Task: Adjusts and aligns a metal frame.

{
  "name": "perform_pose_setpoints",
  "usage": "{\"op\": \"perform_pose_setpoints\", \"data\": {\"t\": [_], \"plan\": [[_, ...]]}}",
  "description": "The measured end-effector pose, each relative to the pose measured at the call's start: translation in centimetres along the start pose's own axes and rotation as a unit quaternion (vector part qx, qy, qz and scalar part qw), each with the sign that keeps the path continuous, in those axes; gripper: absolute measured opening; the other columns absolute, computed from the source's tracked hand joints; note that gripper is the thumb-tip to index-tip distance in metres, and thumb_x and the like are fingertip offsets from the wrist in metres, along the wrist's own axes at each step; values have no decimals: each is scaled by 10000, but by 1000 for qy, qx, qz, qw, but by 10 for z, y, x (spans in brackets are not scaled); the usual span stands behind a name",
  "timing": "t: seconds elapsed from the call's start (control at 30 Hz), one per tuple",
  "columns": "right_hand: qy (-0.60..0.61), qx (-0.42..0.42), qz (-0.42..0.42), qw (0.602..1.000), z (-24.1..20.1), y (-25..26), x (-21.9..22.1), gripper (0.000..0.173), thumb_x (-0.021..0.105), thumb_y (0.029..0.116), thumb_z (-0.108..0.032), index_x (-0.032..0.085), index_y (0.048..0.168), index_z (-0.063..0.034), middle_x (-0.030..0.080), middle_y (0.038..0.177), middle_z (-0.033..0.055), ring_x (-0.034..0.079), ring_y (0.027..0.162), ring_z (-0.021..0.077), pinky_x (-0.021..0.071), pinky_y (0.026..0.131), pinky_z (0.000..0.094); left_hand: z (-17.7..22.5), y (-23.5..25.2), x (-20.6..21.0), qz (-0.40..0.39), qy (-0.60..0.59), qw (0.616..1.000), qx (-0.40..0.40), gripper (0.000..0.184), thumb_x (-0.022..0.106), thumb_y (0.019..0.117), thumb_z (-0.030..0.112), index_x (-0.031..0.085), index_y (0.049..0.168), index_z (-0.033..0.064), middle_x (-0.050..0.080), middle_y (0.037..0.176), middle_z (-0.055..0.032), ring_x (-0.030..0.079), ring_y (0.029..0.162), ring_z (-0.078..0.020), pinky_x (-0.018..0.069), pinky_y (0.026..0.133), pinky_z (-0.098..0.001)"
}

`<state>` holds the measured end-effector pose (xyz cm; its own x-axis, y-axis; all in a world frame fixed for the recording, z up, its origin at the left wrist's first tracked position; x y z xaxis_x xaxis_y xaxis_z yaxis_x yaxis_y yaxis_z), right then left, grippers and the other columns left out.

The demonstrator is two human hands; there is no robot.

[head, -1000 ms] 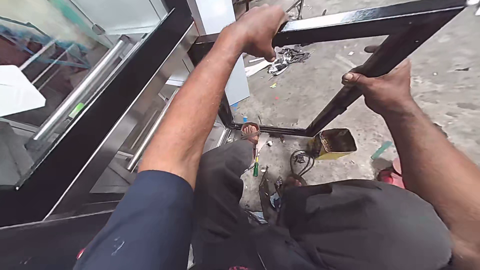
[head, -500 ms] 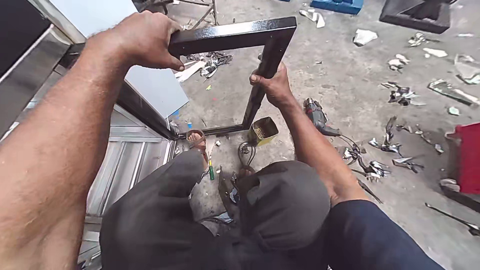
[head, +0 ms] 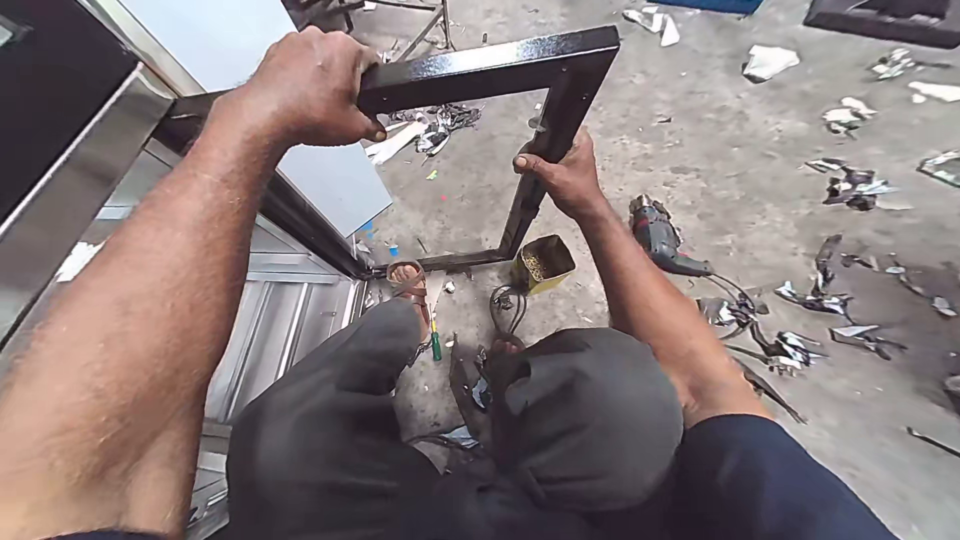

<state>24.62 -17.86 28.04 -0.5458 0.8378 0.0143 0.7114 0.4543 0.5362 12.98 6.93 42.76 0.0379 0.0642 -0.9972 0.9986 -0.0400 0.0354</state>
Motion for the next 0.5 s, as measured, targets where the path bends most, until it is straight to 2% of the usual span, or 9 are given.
{"op": "perform_pose_setpoints", "data": {"t": [0.17,0.3,0.4,0.5], "plan": [[32,24,14,999,0,-1,0,579,859,792,-73,506,1244,4,729,884,83,739,778,223,649,768,410,1,0,1,-11,-16,1000,3,368,843,838,319,658,1031,66,663,893,-217,651,877,-466,469,733,-725],[33,32,27,999,-2,-1,1,563,856,785,-57,527,1238,3,739,872,83,741,761,221,650,745,395,0,-1,1,-21,-44,999,21,343,858,814,279,654,1009,82,656,859,-176,650,824,-412,475,697,-695],[22,31,33,999,-4,3,0,516,861,769,-43,546,1175,4,745,849,84,745,745,224,652,739,399,0,1,1,-23,-52,998,31,343,862,817,259,651,1014,73,655,847,-167,652,800,-393,483,687,-682],[20,26,36,999,-6,4,0,580,864,755,-26,545,1238,17,743,847,67,742,747,197,652,744,373,-1,0,0,-19,-52,998,31,355,870,812,261,649,1016,73,651,835,-166,647,782,-394,481,667,-679]]}}
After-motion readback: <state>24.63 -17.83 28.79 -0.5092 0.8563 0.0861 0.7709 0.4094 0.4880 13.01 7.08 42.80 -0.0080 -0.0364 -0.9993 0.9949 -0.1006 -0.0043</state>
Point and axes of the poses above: each hand's wrist, its own y-axis towards the middle knuckle, its own x-axis out of the palm, z = x × y, the point moved 10 cm from there along y, towards the middle knuckle
